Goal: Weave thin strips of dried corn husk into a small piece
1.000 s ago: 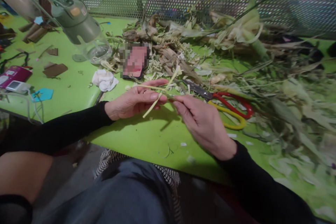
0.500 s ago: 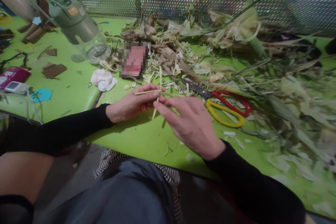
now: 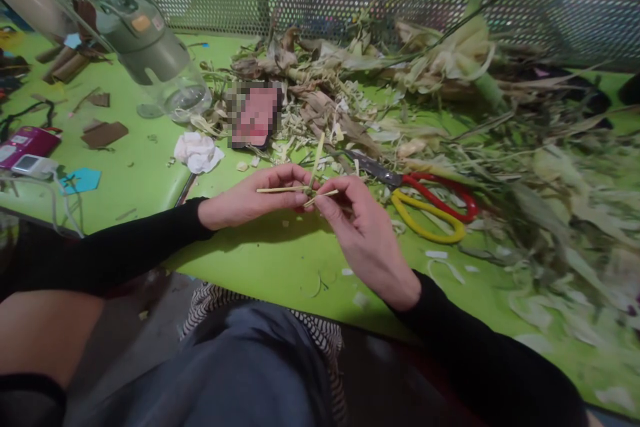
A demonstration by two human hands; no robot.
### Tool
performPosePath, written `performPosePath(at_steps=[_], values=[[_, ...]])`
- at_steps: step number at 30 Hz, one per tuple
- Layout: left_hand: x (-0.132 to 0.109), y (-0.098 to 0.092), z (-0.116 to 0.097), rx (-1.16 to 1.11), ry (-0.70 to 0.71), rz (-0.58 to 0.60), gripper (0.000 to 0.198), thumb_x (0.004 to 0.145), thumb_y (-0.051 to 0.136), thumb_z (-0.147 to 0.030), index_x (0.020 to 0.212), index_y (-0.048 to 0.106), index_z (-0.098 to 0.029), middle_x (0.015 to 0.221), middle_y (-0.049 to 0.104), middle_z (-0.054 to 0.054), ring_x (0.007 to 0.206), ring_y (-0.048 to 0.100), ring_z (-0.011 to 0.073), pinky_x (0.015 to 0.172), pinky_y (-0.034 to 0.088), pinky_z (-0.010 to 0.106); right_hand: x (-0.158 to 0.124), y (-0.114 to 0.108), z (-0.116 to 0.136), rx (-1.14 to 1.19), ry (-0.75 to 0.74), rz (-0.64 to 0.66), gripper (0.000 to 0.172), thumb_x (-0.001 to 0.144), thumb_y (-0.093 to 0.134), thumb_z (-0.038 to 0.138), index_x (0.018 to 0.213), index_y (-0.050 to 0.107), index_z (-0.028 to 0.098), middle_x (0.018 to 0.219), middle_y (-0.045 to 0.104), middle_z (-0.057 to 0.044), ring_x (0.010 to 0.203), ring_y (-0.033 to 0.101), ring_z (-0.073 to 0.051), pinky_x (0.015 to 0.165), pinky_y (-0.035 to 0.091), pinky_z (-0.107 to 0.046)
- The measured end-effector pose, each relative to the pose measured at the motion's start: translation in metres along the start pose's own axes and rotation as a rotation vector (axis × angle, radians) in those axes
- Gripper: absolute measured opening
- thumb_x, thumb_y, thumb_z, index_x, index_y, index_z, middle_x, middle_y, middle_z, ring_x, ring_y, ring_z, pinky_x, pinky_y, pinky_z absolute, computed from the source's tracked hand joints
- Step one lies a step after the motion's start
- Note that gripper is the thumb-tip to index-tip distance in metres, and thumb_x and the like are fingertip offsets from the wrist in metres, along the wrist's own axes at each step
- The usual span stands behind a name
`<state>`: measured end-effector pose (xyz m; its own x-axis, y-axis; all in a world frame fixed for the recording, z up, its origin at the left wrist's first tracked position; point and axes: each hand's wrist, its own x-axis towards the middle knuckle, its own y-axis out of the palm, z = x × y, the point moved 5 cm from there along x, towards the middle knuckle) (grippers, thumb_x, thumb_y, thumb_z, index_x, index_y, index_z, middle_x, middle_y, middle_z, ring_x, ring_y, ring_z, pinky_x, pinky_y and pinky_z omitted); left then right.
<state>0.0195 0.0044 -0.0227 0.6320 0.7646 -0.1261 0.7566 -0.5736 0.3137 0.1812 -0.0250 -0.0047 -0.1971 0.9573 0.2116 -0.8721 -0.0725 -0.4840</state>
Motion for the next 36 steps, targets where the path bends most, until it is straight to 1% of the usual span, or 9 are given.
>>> performPosePath(at_steps=[4, 7, 13, 16, 20, 24, 26, 33, 36], values=[[-0.002, -0.001, -0.006, 0.136, 0.03, -0.039, 0.04, 0.079, 0.087, -0.039, 0.104, 0.065, -0.016, 0.095, 0.068, 0.002, 0.087, 0.061, 0.0127, 0.085, 0.048, 0.029, -0.001, 0.0, -0.001, 0.041, 0.08, 0.002, 0.016, 0.097, 0.065, 0.038, 0.095, 0.061, 0.023, 0.081, 0.065, -0.001, 0.065, 0.059, -0.014, 0.053, 0.044, -0.026], [-0.002, 0.001, -0.005, 0.137, 0.056, -0.087, 0.039, 0.076, 0.088, -0.034, 0.102, 0.066, -0.015, 0.103, 0.069, 0.004, 0.092, 0.063, 0.0131, 0.087, 0.05, 0.029, -0.001, 0.002, -0.003, 0.081, 0.102, 0.017, 0.016, 0.098, 0.064, 0.038, 0.094, 0.059, 0.023, 0.076, 0.063, 0.0, 0.063, 0.058, -0.013, 0.051, 0.043, -0.026], [0.001, -0.002, 0.001, 0.099, 0.076, -0.218, 0.04, 0.08, 0.084, -0.035, 0.108, 0.067, -0.012, 0.1, 0.071, 0.004, 0.081, 0.063, 0.0098, 0.08, 0.052, 0.027, 0.001, 0.007, -0.008, 0.21, 0.126, 0.027, 0.024, 0.097, 0.066, 0.046, 0.098, 0.056, 0.023, 0.07, 0.065, 0.001, 0.06, 0.06, -0.014, 0.051, 0.048, -0.026], [0.002, -0.003, 0.001, 0.096, 0.086, -0.241, 0.033, 0.083, 0.08, -0.029, 0.108, 0.066, -0.013, 0.092, 0.068, 0.001, 0.075, 0.062, 0.0078, 0.075, 0.051, 0.025, -0.001, 0.008, -0.004, 0.074, 0.092, 0.056, 0.019, 0.099, 0.062, 0.042, 0.095, 0.059, 0.023, 0.074, 0.069, -0.001, 0.061, 0.064, -0.016, 0.052, 0.05, -0.028], [0.003, -0.006, 0.003, 0.132, 0.08, -0.241, 0.022, 0.089, 0.072, -0.021, 0.107, 0.062, -0.013, 0.084, 0.065, -0.002, 0.068, 0.06, 0.0066, 0.069, 0.05, 0.023, -0.005, 0.004, 0.008, -0.33, -0.152, 0.031, 0.011, 0.1, 0.059, 0.031, 0.098, 0.067, 0.023, 0.082, 0.073, -0.004, 0.067, 0.067, -0.018, 0.058, 0.051, -0.031], [0.005, -0.007, 0.008, 0.202, 0.021, -0.182, 0.015, 0.09, 0.069, -0.018, 0.103, 0.062, -0.014, 0.075, 0.061, -0.005, 0.063, 0.055, 0.0061, 0.064, 0.046, 0.022, -0.006, 0.003, 0.016, -0.613, -0.449, 0.034, 0.016, 0.102, 0.056, 0.027, 0.095, 0.07, 0.026, 0.088, 0.076, -0.007, 0.079, 0.069, -0.024, 0.072, 0.053, -0.039], [0.005, -0.005, 0.011, 0.252, -0.015, -0.125, 0.014, 0.09, 0.067, -0.018, 0.103, 0.062, -0.014, 0.071, 0.059, -0.006, 0.06, 0.053, 0.0068, 0.062, 0.045, 0.022, -0.005, 0.001, 0.016, -0.641, -0.515, 0.023, 0.015, 0.102, 0.057, 0.028, 0.097, 0.072, 0.028, 0.097, 0.077, -0.007, 0.087, 0.07, -0.026, 0.078, 0.054, -0.042], [0.0, 0.006, 0.01, 0.324, -0.07, 0.073, 0.009, 0.086, 0.066, -0.015, 0.095, 0.065, -0.014, 0.073, 0.057, -0.005, 0.065, 0.049, 0.0076, 0.064, 0.041, 0.022, -0.004, -0.004, 0.013, -0.434, -0.401, 0.021, 0.009, 0.101, 0.064, 0.035, 0.098, 0.072, 0.032, 0.096, 0.077, -0.006, 0.091, 0.071, -0.029, 0.079, 0.054, -0.046], [-0.001, 0.008, 0.011, 0.318, -0.071, 0.106, 0.01, 0.087, 0.068, -0.022, 0.092, 0.064, -0.015, 0.074, 0.057, -0.004, 0.066, 0.048, 0.0082, 0.063, 0.04, 0.023, -0.005, -0.003, 0.014, -0.409, -0.38, 0.011, 0.011, 0.101, 0.064, 0.037, 0.095, 0.071, 0.031, 0.091, 0.078, -0.005, 0.087, 0.071, -0.028, 0.077, 0.053, -0.044]])
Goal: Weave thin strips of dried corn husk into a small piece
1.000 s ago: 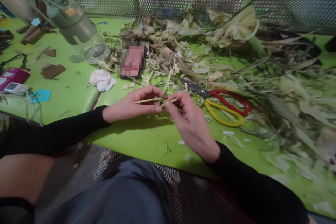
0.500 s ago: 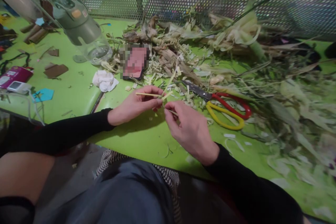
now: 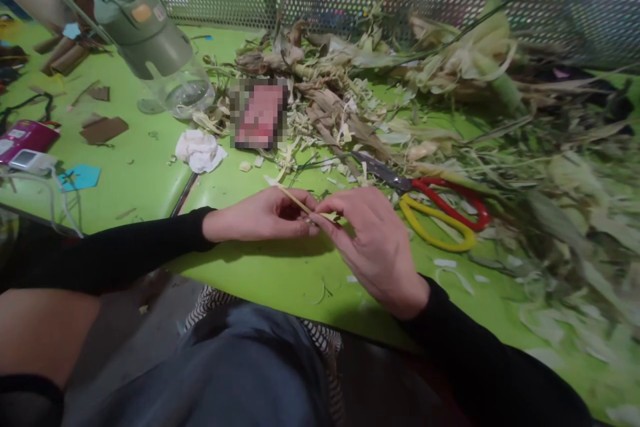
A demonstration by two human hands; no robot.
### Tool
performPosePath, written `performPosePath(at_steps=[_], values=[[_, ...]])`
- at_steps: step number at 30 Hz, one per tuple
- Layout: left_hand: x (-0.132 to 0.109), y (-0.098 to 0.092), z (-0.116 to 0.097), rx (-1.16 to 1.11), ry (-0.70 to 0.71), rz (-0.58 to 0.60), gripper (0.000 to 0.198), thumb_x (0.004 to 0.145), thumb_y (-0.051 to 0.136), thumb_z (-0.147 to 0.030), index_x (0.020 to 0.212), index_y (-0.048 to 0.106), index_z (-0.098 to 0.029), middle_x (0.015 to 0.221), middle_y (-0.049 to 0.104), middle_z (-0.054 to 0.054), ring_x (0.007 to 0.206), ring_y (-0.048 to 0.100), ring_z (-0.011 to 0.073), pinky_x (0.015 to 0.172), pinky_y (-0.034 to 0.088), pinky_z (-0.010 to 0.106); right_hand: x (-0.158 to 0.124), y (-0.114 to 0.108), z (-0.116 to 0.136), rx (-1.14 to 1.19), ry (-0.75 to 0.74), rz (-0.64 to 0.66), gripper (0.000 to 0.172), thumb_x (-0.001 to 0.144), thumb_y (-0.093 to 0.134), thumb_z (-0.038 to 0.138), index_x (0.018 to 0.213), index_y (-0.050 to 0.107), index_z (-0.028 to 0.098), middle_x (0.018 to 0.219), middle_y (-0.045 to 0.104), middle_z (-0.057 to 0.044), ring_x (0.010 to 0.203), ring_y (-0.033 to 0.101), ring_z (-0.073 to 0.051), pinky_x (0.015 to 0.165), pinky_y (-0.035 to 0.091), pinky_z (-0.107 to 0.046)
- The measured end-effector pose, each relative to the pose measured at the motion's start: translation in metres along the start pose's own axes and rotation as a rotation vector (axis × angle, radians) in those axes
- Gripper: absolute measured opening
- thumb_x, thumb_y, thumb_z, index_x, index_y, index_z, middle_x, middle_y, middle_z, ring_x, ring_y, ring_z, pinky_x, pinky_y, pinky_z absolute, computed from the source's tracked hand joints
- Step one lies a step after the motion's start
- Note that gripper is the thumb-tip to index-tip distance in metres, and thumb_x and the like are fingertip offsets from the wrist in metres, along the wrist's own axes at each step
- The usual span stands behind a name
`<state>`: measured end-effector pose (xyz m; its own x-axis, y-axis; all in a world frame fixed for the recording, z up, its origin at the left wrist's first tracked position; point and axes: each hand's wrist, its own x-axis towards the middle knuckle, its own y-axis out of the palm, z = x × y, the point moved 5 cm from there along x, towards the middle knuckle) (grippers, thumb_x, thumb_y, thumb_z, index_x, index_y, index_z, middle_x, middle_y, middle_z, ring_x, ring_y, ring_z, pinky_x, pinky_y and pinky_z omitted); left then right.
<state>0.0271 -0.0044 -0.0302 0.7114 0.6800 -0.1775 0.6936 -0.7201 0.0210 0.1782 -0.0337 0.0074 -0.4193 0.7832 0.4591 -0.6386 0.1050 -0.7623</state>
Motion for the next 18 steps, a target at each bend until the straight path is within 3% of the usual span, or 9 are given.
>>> performPosePath(at_steps=[6, 10, 14, 18], values=[[-0.001, 0.005, 0.001, -0.106, 0.032, 0.029, 0.027, 0.088, 0.076, -0.039, 0.091, 0.064, -0.015, 0.074, 0.059, -0.003, 0.068, 0.054, 0.0097, 0.067, 0.045, 0.025, 0.001, -0.003, 0.0, 0.001, -0.008, -0.039, 0.013, 0.101, 0.063, 0.039, 0.098, 0.072, 0.029, 0.085, 0.076, -0.004, 0.08, 0.068, -0.025, 0.075, 0.052, -0.041], [-0.002, 0.004, 0.006, -0.262, -0.011, -0.018, 0.04, 0.084, 0.082, -0.048, 0.094, 0.061, -0.015, 0.077, 0.064, -0.001, 0.07, 0.061, 0.01, 0.072, 0.051, 0.027, 0.002, -0.001, -0.003, 0.004, 0.048, 0.01, 0.015, 0.102, 0.061, 0.039, 0.102, 0.07, 0.027, 0.091, 0.075, -0.006, 0.08, 0.068, -0.024, 0.07, 0.053, -0.04], [-0.001, -0.003, 0.001, -0.256, -0.046, -0.048, 0.033, 0.088, 0.079, -0.04, 0.101, 0.063, -0.015, 0.079, 0.066, -0.002, 0.07, 0.061, 0.0086, 0.072, 0.051, 0.025, 0.002, -0.005, -0.007, -0.023, 0.11, -0.061, 0.011, 0.099, 0.065, 0.038, 0.099, 0.066, 0.027, 0.097, 0.072, -0.006, 0.077, 0.065, -0.021, 0.067, 0.052, -0.037], [0.009, -0.009, -0.015, -0.227, -0.016, -0.06, 0.029, 0.09, 0.077, -0.034, 0.107, 0.065, -0.015, 0.082, 0.066, -0.003, 0.071, 0.062, 0.0084, 0.073, 0.051, 0.026, 0.003, -0.015, -0.021, 0.021, 0.268, -0.192, 0.026, 0.093, 0.073, 0.048, 0.087, 0.061, 0.026, 0.087, 0.065, -0.004, 0.071, 0.059, -0.019, 0.062, 0.051, -0.034]])
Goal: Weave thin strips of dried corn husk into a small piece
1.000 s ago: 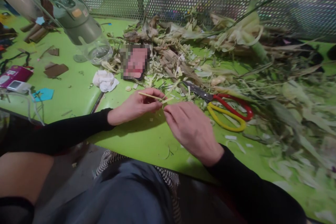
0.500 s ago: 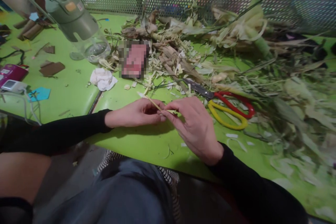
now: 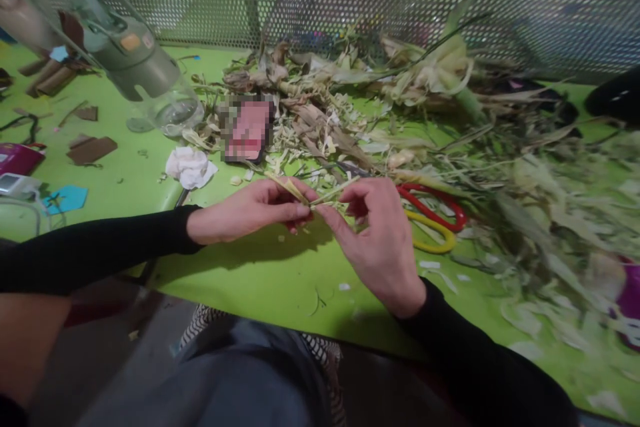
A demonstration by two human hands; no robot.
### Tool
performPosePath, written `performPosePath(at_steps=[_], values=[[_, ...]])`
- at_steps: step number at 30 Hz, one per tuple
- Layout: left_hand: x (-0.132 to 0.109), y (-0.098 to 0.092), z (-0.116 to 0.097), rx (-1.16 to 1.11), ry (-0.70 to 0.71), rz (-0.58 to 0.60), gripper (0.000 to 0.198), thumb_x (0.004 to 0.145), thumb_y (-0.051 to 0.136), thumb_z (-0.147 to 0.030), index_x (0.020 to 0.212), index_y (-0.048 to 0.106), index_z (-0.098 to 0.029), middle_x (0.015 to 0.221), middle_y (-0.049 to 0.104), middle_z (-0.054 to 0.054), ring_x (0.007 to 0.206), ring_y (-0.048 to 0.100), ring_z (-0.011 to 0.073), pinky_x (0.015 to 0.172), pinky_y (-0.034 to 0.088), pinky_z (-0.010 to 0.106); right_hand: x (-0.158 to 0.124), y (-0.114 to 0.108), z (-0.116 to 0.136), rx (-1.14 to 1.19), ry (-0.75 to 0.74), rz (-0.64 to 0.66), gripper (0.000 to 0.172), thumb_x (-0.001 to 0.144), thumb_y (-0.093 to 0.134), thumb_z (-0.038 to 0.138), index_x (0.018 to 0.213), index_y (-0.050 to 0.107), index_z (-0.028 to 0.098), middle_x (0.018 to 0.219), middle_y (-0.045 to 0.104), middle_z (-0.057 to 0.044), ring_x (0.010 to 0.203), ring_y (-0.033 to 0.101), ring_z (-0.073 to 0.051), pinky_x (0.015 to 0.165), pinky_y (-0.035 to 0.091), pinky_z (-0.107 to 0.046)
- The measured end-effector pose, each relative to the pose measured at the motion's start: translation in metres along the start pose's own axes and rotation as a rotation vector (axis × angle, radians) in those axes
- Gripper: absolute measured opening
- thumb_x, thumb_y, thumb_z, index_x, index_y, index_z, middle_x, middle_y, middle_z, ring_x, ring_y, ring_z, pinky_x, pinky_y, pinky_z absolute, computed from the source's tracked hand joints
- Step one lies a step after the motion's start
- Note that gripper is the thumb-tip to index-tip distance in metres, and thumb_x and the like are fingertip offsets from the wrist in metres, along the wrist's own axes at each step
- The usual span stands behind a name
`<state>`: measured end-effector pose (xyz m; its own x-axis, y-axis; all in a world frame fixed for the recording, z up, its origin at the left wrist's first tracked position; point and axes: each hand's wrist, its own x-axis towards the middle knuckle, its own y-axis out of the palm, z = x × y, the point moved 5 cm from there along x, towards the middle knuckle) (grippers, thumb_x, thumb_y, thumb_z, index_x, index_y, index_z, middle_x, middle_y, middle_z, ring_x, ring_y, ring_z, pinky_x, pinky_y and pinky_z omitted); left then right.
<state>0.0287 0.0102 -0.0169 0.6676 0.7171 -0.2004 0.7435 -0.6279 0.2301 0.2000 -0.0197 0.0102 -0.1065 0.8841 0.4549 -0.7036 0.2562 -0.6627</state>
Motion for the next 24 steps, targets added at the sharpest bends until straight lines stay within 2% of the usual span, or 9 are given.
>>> performPosePath(at_steps=[3, 6, 11, 16, 20, 22, 24], values=[[0.012, 0.003, -0.007, -0.032, 0.063, -0.001, 0.028, 0.087, 0.078, -0.033, 0.104, 0.065, -0.014, 0.083, 0.063, -0.003, 0.074, 0.06, 0.0082, 0.076, 0.052, 0.026, 0.003, 0.003, -0.012, 0.165, 0.163, 0.084, 0.029, 0.095, 0.068, 0.052, 0.089, 0.063, 0.024, 0.081, 0.066, -0.003, 0.069, 0.062, -0.018, 0.059, 0.051, -0.033], [0.022, 0.004, -0.003, -0.103, 0.096, -0.033, 0.031, 0.083, 0.081, -0.033, 0.1, 0.064, -0.013, 0.085, 0.062, -0.003, 0.075, 0.057, 0.0076, 0.073, 0.051, 0.024, 0.004, 0.005, -0.02, 0.266, 0.228, 0.104, 0.024, 0.095, 0.067, 0.048, 0.091, 0.065, 0.024, 0.085, 0.07, -0.003, 0.073, 0.065, -0.019, 0.062, 0.054, -0.034], [0.03, -0.001, 0.011, -0.18, 0.062, -0.086, 0.038, 0.079, 0.085, -0.038, 0.099, 0.063, -0.014, 0.083, 0.063, -0.002, 0.077, 0.059, 0.0088, 0.07, 0.051, 0.024, 0.004, 0.011, -0.026, 0.229, 0.202, 0.132, 0.018, 0.093, 0.071, 0.041, 0.087, 0.067, 0.025, 0.077, 0.067, -0.001, 0.063, 0.058, -0.017, 0.056, 0.05, -0.032], [0.031, -0.003, 0.013, -0.199, -0.005, -0.015, 0.045, 0.077, 0.087, -0.044, 0.098, 0.062, -0.013, 0.082, 0.066, -0.001, 0.074, 0.062, 0.0089, 0.069, 0.051, 0.025, 0.002, 0.01, -0.027, 0.192, 0.194, 0.042, 0.015, 0.093, 0.073, 0.04, 0.091, 0.071, 0.025, 0.086, 0.072, -0.003, 0.073, 0.066, -0.018, 0.065, 0.055, -0.033], [0.031, -0.002, 0.013, -0.163, -0.014, -0.014, 0.042, 0.078, 0.087, -0.041, 0.096, 0.062, -0.014, 0.079, 0.065, -0.003, 0.071, 0.061, 0.0078, 0.067, 0.05, 0.024, -0.001, 0.012, -0.034, 0.245, 0.268, 0.064, 0.021, 0.094, 0.072, 0.046, 0.094, 0.074, 0.025, 0.084, 0.074, -0.002, 0.07, 0.067, -0.019, 0.06, 0.054, -0.032], [0.03, -0.002, 0.013, -0.141, -0.018, -0.034, 0.038, 0.079, 0.087, -0.036, 0.095, 0.06, -0.014, 0.075, 0.064, -0.005, 0.068, 0.059, 0.0071, 0.066, 0.049, 0.023, -0.001, 0.013, -0.034, 0.269, 0.232, 0.058, 0.02, 0.094, 0.072, 0.045, 0.093, 0.074, 0.025, 0.083, 0.073, -0.002, 0.069, 0.067, -0.019, 0.06, 0.054, -0.032], [0.03, 0.0, 0.012, -0.147, -0.035, -0.023, 0.033, 0.082, 0.084, -0.033, 0.094, 0.06, -0.014, 0.076, 0.065, -0.004, 0.066, 0.059, 0.0063, 0.064, 0.048, 0.022, 0.001, 0.01, -0.03, 0.239, 0.134, 0.016, 0.013, 0.095, 0.073, 0.039, 0.092, 0.075, 0.027, 0.084, 0.073, -0.002, 0.071, 0.067, -0.019, 0.061, 0.054, -0.033]])
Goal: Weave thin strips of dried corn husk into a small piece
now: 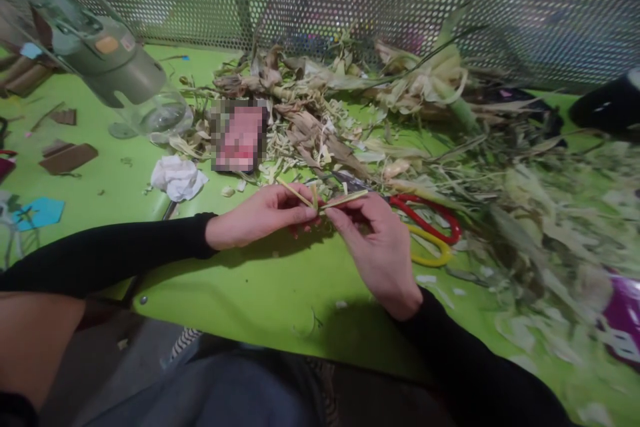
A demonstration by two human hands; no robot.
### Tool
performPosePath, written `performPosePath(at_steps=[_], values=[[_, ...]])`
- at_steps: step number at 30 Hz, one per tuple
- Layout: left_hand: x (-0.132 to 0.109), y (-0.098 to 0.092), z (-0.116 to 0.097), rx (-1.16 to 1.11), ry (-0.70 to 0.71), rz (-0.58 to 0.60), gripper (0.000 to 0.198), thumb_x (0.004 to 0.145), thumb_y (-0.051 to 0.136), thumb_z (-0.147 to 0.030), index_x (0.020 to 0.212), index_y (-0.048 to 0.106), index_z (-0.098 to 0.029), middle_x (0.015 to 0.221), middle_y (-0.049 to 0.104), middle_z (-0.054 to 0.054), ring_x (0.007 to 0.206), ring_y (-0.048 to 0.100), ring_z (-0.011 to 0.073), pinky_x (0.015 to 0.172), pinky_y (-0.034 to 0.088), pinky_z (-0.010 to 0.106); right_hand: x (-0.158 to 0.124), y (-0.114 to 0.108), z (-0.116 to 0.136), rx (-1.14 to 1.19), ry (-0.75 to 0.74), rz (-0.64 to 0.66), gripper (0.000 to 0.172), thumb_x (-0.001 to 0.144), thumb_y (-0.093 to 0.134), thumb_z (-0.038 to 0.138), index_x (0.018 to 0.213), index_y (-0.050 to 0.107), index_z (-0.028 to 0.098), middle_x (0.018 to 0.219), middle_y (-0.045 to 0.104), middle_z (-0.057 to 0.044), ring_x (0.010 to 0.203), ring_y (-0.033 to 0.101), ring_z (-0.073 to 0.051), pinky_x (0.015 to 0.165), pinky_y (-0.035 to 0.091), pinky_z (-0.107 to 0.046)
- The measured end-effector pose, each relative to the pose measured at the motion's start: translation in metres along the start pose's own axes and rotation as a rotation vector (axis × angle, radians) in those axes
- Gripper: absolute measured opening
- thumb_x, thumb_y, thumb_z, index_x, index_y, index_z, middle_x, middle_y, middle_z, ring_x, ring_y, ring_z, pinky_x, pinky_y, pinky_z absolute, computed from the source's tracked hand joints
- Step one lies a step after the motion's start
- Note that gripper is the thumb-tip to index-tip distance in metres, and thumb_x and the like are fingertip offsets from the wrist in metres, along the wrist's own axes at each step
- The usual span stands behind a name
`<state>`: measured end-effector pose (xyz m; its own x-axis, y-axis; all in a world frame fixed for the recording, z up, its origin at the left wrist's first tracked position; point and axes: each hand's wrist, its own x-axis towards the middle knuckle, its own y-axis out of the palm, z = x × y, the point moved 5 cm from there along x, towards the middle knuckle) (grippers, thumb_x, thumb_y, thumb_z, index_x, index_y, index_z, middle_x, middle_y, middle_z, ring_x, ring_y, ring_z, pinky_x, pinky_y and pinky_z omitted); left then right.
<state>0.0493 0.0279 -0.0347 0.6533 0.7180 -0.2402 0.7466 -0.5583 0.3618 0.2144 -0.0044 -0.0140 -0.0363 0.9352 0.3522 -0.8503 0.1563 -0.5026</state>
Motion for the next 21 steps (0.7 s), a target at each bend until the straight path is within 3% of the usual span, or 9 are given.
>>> performPosePath(at_steps=[3, 7, 15, 18, 21], values=[[-0.001, 0.003, 0.002, -0.035, -0.042, 0.042, 0.027, 0.088, 0.079, -0.032, 0.093, 0.061, -0.013, 0.08, 0.067, -0.002, 0.065, 0.059, 0.0055, 0.063, 0.047, 0.022, 0.0, -0.003, 0.013, -0.134, -0.224, -0.035, 0.002, 0.094, 0.075, 0.028, 0.092, 0.075, 0.028, 0.087, 0.074, -0.002, 0.076, 0.069, -0.019, 0.064, 0.056, -0.032], [0.0, 0.002, 0.004, -0.025, -0.058, 0.042, 0.02, 0.093, 0.073, -0.027, 0.094, 0.058, -0.014, 0.078, 0.067, -0.003, 0.063, 0.059, 0.0049, 0.065, 0.048, 0.022, -0.002, -0.002, 0.025, -0.258, -0.421, -0.013, 0.007, 0.093, 0.074, 0.021, 0.093, 0.078, 0.027, 0.088, 0.076, -0.002, 0.08, 0.072, -0.02, 0.067, 0.058, -0.031], [-0.002, -0.005, -0.01, 0.427, 0.129, -0.053, 0.012, 0.085, 0.07, -0.013, 0.089, 0.06, -0.016, 0.073, 0.063, -0.005, 0.066, 0.057, 0.0077, 0.066, 0.045, 0.022, -0.004, 0.004, 0.027, -0.309, -0.403, 0.028, 0.006, 0.096, 0.071, 0.023, 0.092, 0.075, 0.025, 0.084, 0.075, -0.003, 0.073, 0.07, -0.018, 0.062, 0.056, -0.03], [-0.004, -0.004, -0.012, 0.529, 0.123, -0.06, 0.009, 0.089, 0.068, -0.021, 0.094, 0.065, -0.015, 0.081, 0.069, -0.001, 0.073, 0.061, 0.0107, 0.07, 0.047, 0.024, -0.004, 0.003, 0.028, -0.308, -0.377, 0.013, 0.005, 0.095, 0.071, 0.022, 0.091, 0.072, 0.024, 0.083, 0.074, -0.003, 0.071, 0.069, -0.017, 0.06, 0.054, -0.03], [-0.003, -0.003, -0.011, 0.537, 0.117, -0.044, 0.02, 0.097, 0.06, -0.03, 0.087, 0.064, -0.014, 0.08, 0.069, 0.001, 0.074, 0.062, 0.0113, 0.074, 0.049, 0.025, -0.003, 0.003, 0.026, -0.287, -0.341, 0.035, 0.004, 0.095, 0.072, 0.023, 0.091, 0.072, 0.024, 0.083, 0.074, -0.002, 0.07, 0.067, -0.017, 0.057, 0.052, -0.03]])
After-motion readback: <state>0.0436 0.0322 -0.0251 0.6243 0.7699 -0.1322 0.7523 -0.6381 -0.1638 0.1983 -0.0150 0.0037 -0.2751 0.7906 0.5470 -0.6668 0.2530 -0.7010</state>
